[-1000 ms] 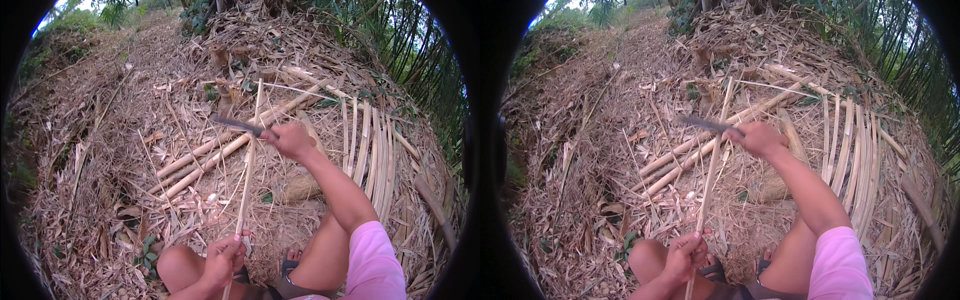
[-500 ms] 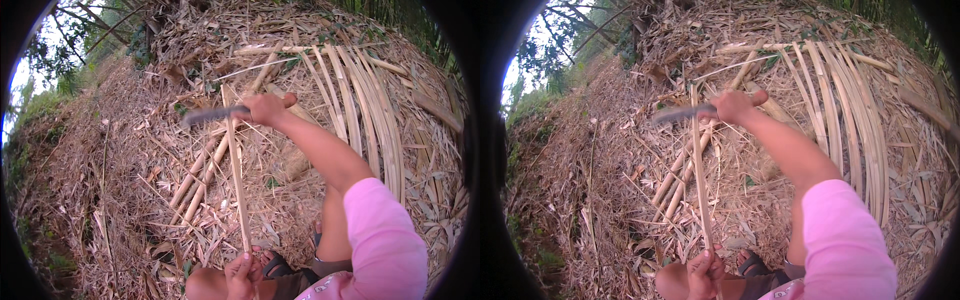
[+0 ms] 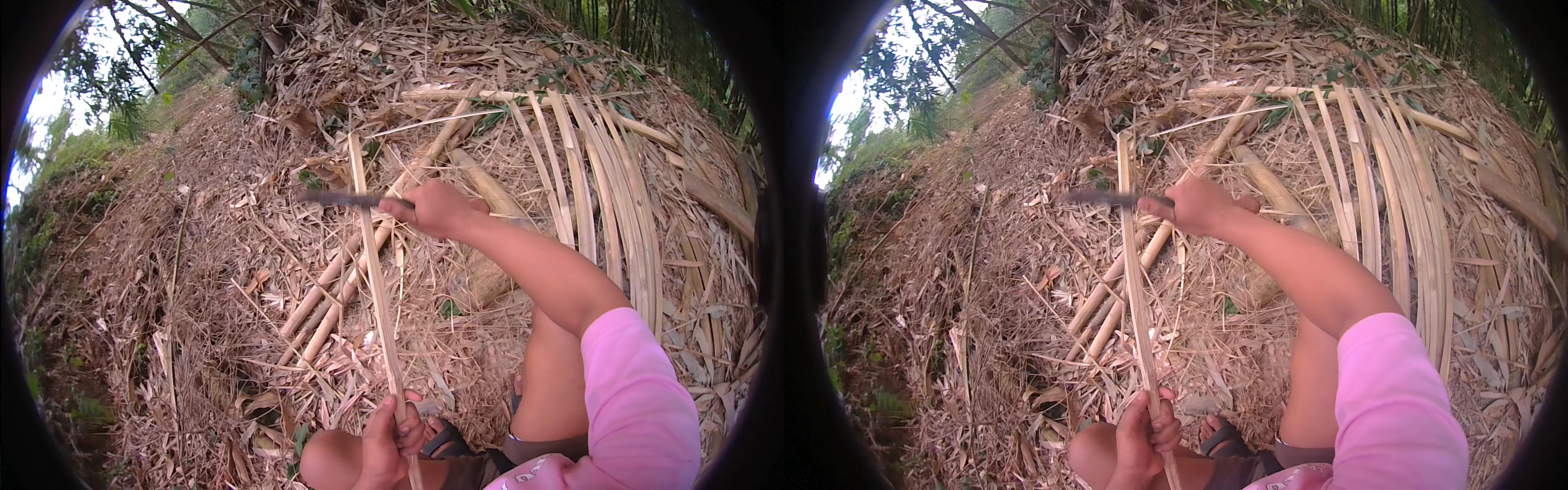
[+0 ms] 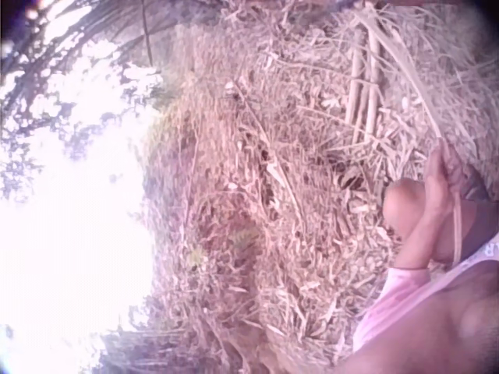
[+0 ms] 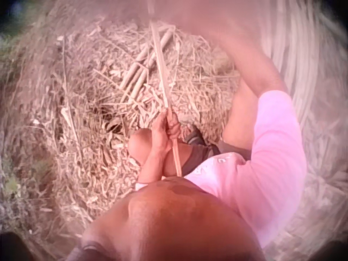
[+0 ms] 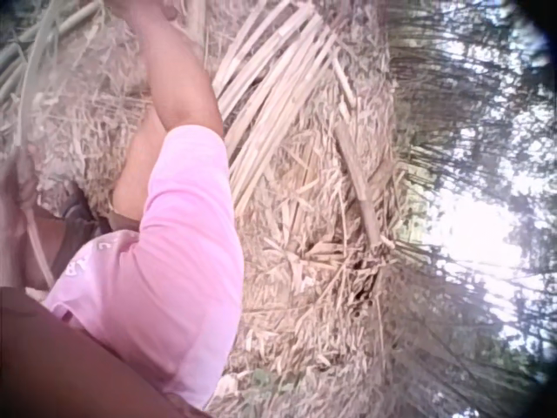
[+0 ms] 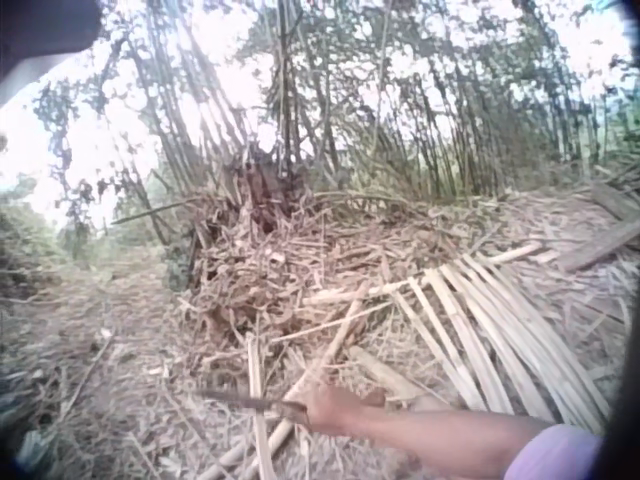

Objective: The person holds a thin bamboo strip and shaves the surface using a large knife by pulling the blade toward them, repeating this action across multiple strips.

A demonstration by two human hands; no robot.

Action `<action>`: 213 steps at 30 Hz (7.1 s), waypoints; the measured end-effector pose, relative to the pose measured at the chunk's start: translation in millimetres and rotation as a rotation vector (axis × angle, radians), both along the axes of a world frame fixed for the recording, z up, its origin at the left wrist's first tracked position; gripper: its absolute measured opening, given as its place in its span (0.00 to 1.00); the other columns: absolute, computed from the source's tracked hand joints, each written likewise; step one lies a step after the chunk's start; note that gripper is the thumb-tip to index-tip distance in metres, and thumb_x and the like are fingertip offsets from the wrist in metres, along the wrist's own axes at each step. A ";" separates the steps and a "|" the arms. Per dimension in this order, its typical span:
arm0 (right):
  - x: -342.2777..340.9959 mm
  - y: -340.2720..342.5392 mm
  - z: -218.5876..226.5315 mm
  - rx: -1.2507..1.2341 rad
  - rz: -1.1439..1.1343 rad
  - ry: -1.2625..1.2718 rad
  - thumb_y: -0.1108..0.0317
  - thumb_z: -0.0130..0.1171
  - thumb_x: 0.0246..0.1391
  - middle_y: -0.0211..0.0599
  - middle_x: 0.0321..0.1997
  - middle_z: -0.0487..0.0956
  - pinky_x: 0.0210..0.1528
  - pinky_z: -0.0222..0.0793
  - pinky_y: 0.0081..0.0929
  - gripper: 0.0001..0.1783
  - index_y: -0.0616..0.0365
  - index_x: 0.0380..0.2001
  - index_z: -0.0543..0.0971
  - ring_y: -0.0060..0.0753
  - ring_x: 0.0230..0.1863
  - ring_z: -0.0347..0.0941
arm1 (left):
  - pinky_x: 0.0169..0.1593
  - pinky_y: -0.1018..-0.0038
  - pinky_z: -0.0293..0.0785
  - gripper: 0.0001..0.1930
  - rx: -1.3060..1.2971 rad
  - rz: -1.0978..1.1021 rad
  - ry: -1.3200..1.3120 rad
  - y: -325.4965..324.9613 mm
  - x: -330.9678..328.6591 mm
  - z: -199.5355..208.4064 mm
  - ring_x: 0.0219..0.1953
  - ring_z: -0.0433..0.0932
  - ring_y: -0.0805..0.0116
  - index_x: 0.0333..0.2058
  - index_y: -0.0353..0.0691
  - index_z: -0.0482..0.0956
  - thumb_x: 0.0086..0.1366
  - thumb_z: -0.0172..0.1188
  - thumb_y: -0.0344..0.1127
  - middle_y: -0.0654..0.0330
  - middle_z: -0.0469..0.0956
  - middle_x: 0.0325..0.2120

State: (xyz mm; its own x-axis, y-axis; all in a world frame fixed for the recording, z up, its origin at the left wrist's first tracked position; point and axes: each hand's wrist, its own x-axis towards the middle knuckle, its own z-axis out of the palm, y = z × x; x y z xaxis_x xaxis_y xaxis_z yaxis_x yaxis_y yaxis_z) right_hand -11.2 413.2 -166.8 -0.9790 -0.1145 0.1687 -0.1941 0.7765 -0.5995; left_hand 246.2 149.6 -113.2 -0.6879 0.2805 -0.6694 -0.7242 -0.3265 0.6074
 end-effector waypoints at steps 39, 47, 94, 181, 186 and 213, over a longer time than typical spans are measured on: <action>92.2 -76.0 22.3 0.159 0.338 0.185 0.22 0.44 0.50 0.41 0.19 0.79 0.29 0.77 0.43 0.43 0.57 0.21 0.78 0.43 0.22 0.80 | 0.15 0.81 0.43 0.15 -0.152 0.073 0.156 -2.6 -15.5 8.0 0.12 0.48 0.82 0.33 0.47 0.64 0.76 0.40 0.48 0.72 0.55 0.17; 91.1 -76.8 25.1 0.195 0.336 0.193 0.22 0.43 0.50 0.43 0.19 0.79 0.25 0.77 0.41 0.44 0.58 0.21 0.79 0.45 0.22 0.80 | 0.15 0.82 0.42 0.15 -0.181 0.099 0.176 -3.9 -14.8 14.3 0.13 0.48 0.83 0.33 0.47 0.64 0.76 0.40 0.47 0.72 0.54 0.17; 42.4 -65.5 11.0 0.299 0.173 -0.115 0.20 0.33 0.53 0.44 0.32 0.82 0.41 0.74 0.47 0.48 0.57 0.32 0.81 0.48 0.37 0.81 | 0.15 0.80 0.46 0.16 -0.406 -0.033 0.098 -2.9 3.4 17.3 0.13 0.50 0.82 0.32 0.43 0.66 0.77 0.40 0.46 0.71 0.54 0.15; 90.8 -88.9 4.9 0.329 0.256 0.255 0.27 0.47 0.54 0.38 0.19 0.76 0.23 0.73 0.40 0.38 0.54 0.18 0.74 0.38 0.20 0.77 | 0.27 0.68 0.65 0.19 -0.827 0.046 0.501 8.7 -4.8 -29.2 0.19 0.67 0.66 0.28 0.35 0.70 0.76 0.42 0.41 0.57 0.67 0.15; 63.0 -62.6 4.6 0.280 0.341 0.401 0.29 0.44 0.57 0.37 0.20 0.77 0.23 0.73 0.40 0.36 0.54 0.23 0.75 0.42 0.19 0.76 | 0.25 0.70 0.64 0.20 -0.840 0.010 0.537 4.6 3.0 -14.9 0.17 0.66 0.70 0.29 0.36 0.71 0.76 0.41 0.43 0.60 0.67 0.14; 32.2 -65.0 17.0 0.393 0.133 0.335 0.27 0.48 0.53 0.38 0.17 0.75 0.24 0.73 0.38 0.36 0.52 0.21 0.75 0.40 0.19 0.76 | 0.23 0.71 0.64 0.18 -0.679 0.006 0.481 -9.6 4.2 -16.6 0.17 0.66 0.75 0.29 0.36 0.71 0.75 0.44 0.41 0.63 0.67 0.13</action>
State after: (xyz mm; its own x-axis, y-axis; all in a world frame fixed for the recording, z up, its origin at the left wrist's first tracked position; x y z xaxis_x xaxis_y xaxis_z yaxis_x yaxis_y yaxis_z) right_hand 21.1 348.2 -149.8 -0.8518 -0.3510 0.3888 -0.4366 0.8859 -0.1568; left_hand 250.4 140.0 -129.9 -0.9424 -0.0831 -0.3241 -0.3346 0.2195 0.9164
